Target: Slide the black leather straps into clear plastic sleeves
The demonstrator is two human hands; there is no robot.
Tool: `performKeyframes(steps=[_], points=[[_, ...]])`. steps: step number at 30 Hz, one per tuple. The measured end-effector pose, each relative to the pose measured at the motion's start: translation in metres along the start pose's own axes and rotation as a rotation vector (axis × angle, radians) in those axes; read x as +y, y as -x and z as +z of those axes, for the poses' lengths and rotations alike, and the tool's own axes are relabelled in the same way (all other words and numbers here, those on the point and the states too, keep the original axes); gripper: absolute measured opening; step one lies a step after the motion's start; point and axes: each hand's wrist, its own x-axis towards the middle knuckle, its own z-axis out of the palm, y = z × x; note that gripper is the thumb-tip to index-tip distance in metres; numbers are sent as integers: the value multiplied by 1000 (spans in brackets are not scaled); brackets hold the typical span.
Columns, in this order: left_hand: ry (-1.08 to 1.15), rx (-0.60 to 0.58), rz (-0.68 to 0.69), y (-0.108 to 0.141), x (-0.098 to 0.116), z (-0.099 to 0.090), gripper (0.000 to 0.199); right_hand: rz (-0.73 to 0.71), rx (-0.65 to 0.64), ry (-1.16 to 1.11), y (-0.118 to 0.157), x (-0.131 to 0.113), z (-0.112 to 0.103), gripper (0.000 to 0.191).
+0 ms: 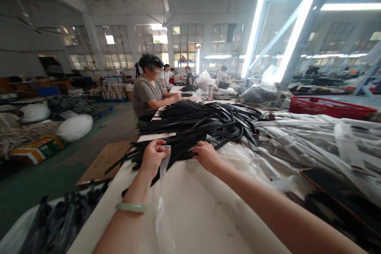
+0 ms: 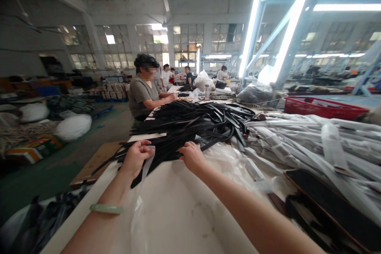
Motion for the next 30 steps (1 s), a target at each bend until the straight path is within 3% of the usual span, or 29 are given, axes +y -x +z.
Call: performKeyframes(steps=[6, 10, 15, 18, 21, 24, 26, 30], points=[[-77, -12, 0, 2, -5, 2, 39, -46, -35, 23, 23, 3, -14, 20], [-168, -29, -21, -1, -10, -2, 33, -27, -78, 67, 32, 12, -45, 21], [-253, -75, -39, -2, -6, -4, 33, -6, -341, 147, 46, 46, -95, 17], [-275, -176, -63, 4, 0, 2, 42, 50, -519, 217, 60, 52, -106, 12], [-290, -270, -86, 11, 2, 13, 44, 59, -561, 236, 68, 30, -94, 29], [-317, -325, -91, 17, 0, 22, 39, 9, -403, 178, 66, -8, -66, 39], [-348, -348, -86, 18, -2, 25, 36, -112, -277, 68, 62, -30, -45, 42], [-438, -348, -42, 16, -6, 24, 32, -391, -227, -173, 60, -50, -16, 18]])
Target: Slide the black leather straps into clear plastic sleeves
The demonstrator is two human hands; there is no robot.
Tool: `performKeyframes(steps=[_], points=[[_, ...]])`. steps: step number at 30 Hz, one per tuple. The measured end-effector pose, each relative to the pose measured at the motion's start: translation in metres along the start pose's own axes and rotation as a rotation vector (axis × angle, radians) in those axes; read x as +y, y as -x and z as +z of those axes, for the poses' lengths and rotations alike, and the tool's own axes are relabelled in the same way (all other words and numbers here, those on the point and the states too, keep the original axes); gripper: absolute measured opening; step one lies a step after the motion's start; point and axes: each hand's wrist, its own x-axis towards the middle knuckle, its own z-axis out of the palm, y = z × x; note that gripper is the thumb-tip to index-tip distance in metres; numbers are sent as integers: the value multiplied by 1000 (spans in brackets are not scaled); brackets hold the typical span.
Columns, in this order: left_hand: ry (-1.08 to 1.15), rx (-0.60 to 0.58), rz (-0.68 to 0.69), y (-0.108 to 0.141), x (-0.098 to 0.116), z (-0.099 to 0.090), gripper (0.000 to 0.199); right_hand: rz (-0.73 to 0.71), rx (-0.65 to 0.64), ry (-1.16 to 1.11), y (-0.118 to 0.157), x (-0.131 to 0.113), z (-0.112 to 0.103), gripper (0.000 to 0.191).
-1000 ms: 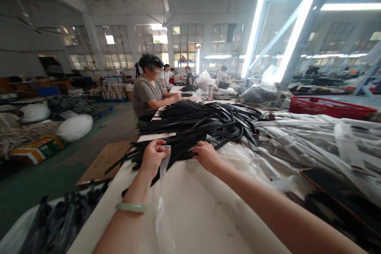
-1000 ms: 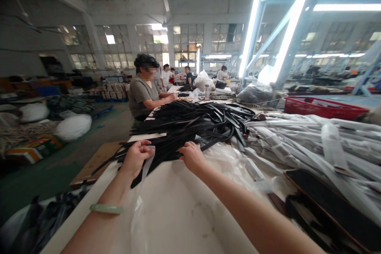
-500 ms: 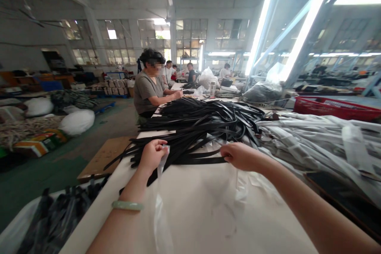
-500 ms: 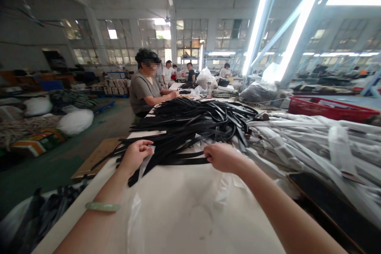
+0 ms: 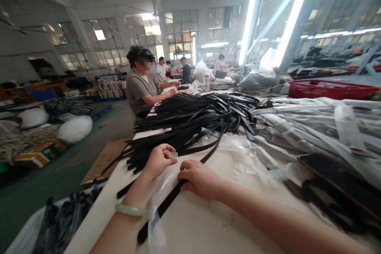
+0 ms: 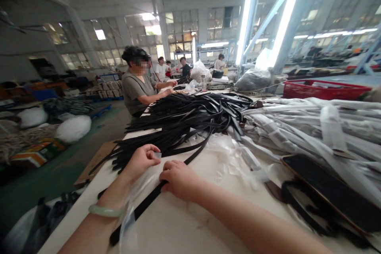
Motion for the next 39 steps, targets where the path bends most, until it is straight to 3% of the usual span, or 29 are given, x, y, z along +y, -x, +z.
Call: performKeyframes(steps=[2, 5, 8, 12, 14, 17, 20, 27, 39], points=[[-55, 25, 15, -2, -3, -1, 32, -91, -13, -39, 3, 0, 4, 5], [-136, 56, 35, -3, -7, -3, 32, -102, -55, 60, 14, 7, -8, 11], [-214, 90, 52, -4, -7, -5, 32, 58, -19, 230, 26, 27, -32, 24], [-309, 127, 73, -3, -3, -9, 31, 344, 54, 335, 34, 59, -59, 18], [-345, 119, 80, -2, 0, -10, 30, 401, 115, 306, 35, 67, -65, 20], [-377, 73, 91, 1, 6, -6, 29, 373, 208, 247, 35, 64, -66, 22], [-392, 19, 97, 4, 10, 0, 29, 354, 221, 261, 34, 56, -66, 22], [-426, -37, 109, 7, 16, 2, 31, 420, 152, 323, 33, 54, -64, 20], [-433, -109, 129, 8, 16, 9, 36, 314, 4, 428, 34, 46, -67, 22]])
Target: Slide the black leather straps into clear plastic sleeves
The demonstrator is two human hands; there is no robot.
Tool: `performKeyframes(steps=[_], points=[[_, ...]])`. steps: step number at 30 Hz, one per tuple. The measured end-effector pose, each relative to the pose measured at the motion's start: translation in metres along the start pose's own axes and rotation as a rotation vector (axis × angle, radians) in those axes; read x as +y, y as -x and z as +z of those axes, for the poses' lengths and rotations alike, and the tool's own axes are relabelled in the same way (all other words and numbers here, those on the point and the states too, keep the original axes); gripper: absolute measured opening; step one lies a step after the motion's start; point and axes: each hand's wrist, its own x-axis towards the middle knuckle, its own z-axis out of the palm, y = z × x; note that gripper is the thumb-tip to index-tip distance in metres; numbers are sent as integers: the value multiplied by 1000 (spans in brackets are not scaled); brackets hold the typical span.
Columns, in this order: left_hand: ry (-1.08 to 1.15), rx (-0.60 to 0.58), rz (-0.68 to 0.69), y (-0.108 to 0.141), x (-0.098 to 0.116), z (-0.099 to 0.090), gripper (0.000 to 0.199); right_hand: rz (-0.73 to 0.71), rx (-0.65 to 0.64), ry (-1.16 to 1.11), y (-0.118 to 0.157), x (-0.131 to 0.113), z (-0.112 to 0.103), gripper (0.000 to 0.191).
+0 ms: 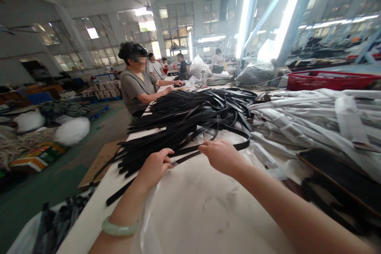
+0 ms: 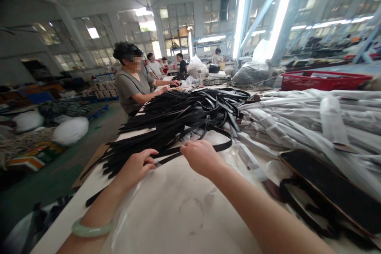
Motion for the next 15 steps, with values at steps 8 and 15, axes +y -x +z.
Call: performKeyframes(steps=[8, 15], points=[[244, -175, -73, 7, 10, 18, 40, -117, 183, 4, 5, 1, -5, 21], [612, -250, -206, 8, 22, 32, 49, 32, 419, -1, 9, 1, -11, 20]])
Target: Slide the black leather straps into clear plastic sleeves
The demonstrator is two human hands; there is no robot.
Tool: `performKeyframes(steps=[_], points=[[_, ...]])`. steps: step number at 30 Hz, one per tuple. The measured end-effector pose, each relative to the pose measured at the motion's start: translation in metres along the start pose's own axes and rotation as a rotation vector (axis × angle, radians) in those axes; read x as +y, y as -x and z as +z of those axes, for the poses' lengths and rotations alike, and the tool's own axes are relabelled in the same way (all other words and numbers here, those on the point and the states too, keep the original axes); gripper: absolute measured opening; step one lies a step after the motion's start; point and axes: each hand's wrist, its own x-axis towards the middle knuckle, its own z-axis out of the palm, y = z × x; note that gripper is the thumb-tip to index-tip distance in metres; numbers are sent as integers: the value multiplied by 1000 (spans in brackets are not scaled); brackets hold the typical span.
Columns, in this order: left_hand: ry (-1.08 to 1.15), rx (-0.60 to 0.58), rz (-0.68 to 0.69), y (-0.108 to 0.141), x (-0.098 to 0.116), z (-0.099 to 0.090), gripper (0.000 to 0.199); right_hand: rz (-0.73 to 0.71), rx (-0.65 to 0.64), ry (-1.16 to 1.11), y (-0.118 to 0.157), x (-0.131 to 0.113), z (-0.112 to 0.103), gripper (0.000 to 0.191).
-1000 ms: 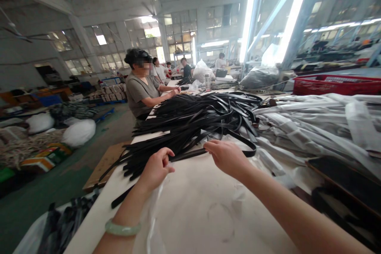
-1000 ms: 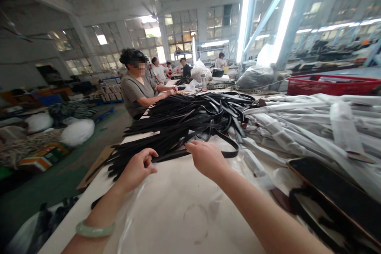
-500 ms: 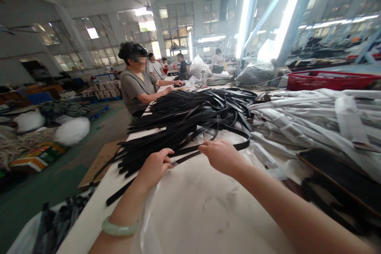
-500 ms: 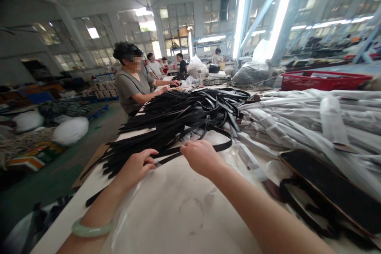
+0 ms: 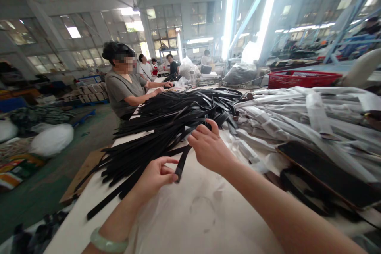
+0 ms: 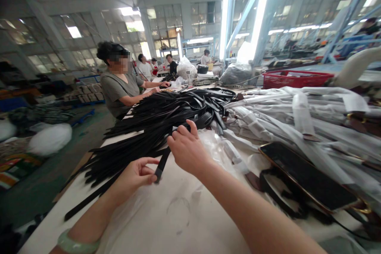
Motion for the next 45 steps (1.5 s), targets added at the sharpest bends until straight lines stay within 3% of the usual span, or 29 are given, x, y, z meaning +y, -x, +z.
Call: performKeyframes(steps=[4, 10, 16, 18, 20, 21, 23, 24, 25, 27, 29, 30, 32, 34, 38, 42, 45], points=[[117, -63, -15, 3, 3, 2, 54, 29, 14, -115, -3, 5, -9, 19], [209, -52, 50, 6, 8, 8, 55, -11, 9, -271, -4, 10, -13, 28], [277, -71, 68, 6, 3, 14, 57, -139, -85, -344, 6, -27, 9, 10], [295, -68, 53, 6, 2, 14, 58, -153, -51, -366, 8, -33, 17, 5], [283, -29, 4, 6, 2, 14, 65, -30, 120, -366, 5, -23, 21, 15], [271, -5, -22, 6, 3, 13, 68, 100, 251, -357, 2, -12, 22, 20], [248, 27, -58, 8, 6, 12, 73, 448, 490, -359, -4, 15, 22, 28], [244, 32, -62, 10, 8, 11, 72, 624, 528, -409, -7, 28, 22, 33], [245, 26, -60, 11, 9, 11, 71, 752, 474, -528, -9, 39, 21, 40], [253, -3, -59, 13, 10, 12, 69, 838, 201, -900, -11, 50, 22, 53], [252, -33, -67, 14, 10, 13, 68, 738, -66, -1282, -11, 46, 24, 58], [250, -41, -71, 14, 10, 14, 68, 690, -108, -1413, -11, 41, 26, 57], [253, -39, -72, 14, 9, 16, 68, 652, -83, -1526, -10, 27, 30, 50], [276, -22, -64, 13, 8, 17, 67, 654, -76, -1495, -9, 14, 35, 46], [340, 12, -57, 11, 4, 17, 66, 610, -151, -1369, -1, -19, 47, 44], [368, -42, -55, 12, 2, 16, 62, 495, -212, -1411, 8, -43, 55, 42], [319, -71, -110, 15, 6, 16, 60, 702, -120, -1604, 3, -32, 53, 46]])
